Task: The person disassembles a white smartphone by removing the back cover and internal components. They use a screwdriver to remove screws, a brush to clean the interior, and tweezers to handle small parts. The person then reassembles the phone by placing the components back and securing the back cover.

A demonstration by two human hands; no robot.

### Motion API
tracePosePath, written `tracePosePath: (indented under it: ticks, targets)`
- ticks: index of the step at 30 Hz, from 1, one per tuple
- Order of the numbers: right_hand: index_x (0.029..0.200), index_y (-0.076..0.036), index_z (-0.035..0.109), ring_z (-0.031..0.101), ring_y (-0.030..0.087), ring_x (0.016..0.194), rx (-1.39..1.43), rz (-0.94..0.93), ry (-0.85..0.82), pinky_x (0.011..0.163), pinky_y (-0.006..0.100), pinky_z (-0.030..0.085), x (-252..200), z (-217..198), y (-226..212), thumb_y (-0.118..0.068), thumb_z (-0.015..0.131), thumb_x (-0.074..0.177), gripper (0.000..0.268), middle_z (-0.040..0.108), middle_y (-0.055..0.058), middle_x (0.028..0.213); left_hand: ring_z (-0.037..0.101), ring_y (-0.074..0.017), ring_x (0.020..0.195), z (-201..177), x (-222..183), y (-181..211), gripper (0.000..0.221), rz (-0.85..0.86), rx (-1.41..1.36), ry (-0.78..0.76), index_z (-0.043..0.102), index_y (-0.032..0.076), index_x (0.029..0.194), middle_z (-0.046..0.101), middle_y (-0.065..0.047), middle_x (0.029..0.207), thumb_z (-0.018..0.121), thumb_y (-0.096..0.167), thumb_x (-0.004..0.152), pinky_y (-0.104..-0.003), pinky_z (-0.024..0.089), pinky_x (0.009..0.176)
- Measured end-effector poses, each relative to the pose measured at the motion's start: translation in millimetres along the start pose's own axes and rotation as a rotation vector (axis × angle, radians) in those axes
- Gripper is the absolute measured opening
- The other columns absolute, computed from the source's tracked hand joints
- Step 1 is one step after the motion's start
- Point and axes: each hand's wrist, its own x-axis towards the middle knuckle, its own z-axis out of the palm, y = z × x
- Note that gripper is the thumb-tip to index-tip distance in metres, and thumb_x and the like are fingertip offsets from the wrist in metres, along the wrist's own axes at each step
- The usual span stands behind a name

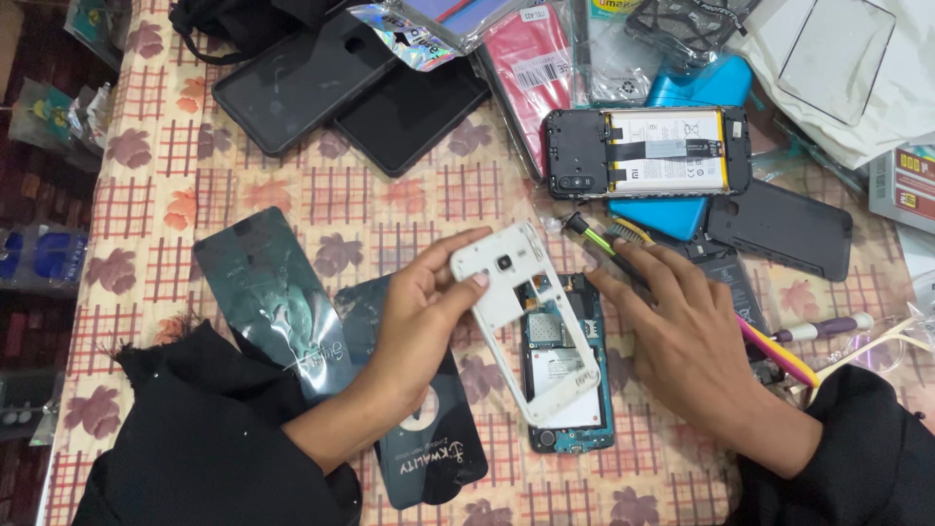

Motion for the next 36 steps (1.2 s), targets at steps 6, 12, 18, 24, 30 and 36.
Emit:
tracePosePath:
  ticks: [6,12,18,24,30,36]
  targets:
    - [0.137,-0.025,0.059,0.047,0.034,0.133,0.013,-0.003,-0.012,0.086,0.049,0.041,-1.8,2.8,-0.5,-0.005,0.069,0.072,0.069,0.049,0.012,0.147,0.070,-0.0084,0.081,5.0,-5.5,-6.3,0.046,-0.067,0.099,-0.072,0.059,0.005,0.141,0.075,-0.006,0.103,0.060,0.006,0.094,-0.024,0.057,0.062]
    - [0.131,-0.024,0.061,0.041,0.038,0.141,0.122,-0.068,0.002,0.097,0.052,0.041,4.9,2.2,4.4,0.000,0.063,0.069,0.067,0.045,0.015,0.152,0.069,-0.0080,0.081,6.4,-6.2,-4.4,0.046,-0.044,0.100,-0.092,0.060,0.003,0.141,0.074,-0.007,0.103,0.060,0.006,0.095,-0.024,0.057,0.065]
    - [0.128,-0.016,0.061,0.038,0.036,0.147,0.239,-0.039,-0.047,0.103,0.054,0.033,5.4,5.4,11.4,0.007,0.059,0.074,0.059,0.047,0.013,0.154,0.074,-0.0133,0.069,13.1,-14.1,8.0,0.062,-0.009,0.550,-0.178,0.048,0.013,0.151,0.079,-0.006,0.099,0.065,0.022,0.093,-0.029,0.061,0.061]
    - [0.131,-0.011,0.060,0.048,0.032,0.142,0.367,-0.007,0.056,0.109,0.048,0.032,0.8,0.1,13.6,0.007,0.053,0.073,0.061,0.059,0.011,0.142,0.067,-0.0312,0.103,16.1,-28.2,4.1,0.064,0.492,1.103,-0.183,0.053,0.006,0.141,0.076,-0.014,0.093,0.073,0.039,0.090,-0.042,0.055,0.083]
    - [0.133,-0.005,0.056,0.071,0.020,0.098,0.543,0.146,0.027,0.082,0.034,0.051,-7.4,-4.6,6.3,-0.010,0.071,0.089,0.047,0.074,0.008,0.108,0.052,-0.0409,0.133,11.4,-14.2,-18.1,0.068,0.749,1.122,-0.217,0.043,-0.003,0.148,0.069,-0.025,0.125,0.066,0.035,0.097,-0.047,0.049,0.104]
    - [0.140,-0.001,0.042,0.073,0.012,0.071,0.807,0.418,-0.083,0.055,0.026,0.056,-1.0,-7.9,5.7,-0.007,0.080,0.076,0.075,0.075,0.010,0.096,0.035,-0.0472,0.148,7.7,-9.6,-22.2,0.094,0.671,1.199,-0.338,0.028,-0.010,0.155,0.052,-0.033,0.146,0.071,0.048,0.095,-0.056,0.040,0.109]
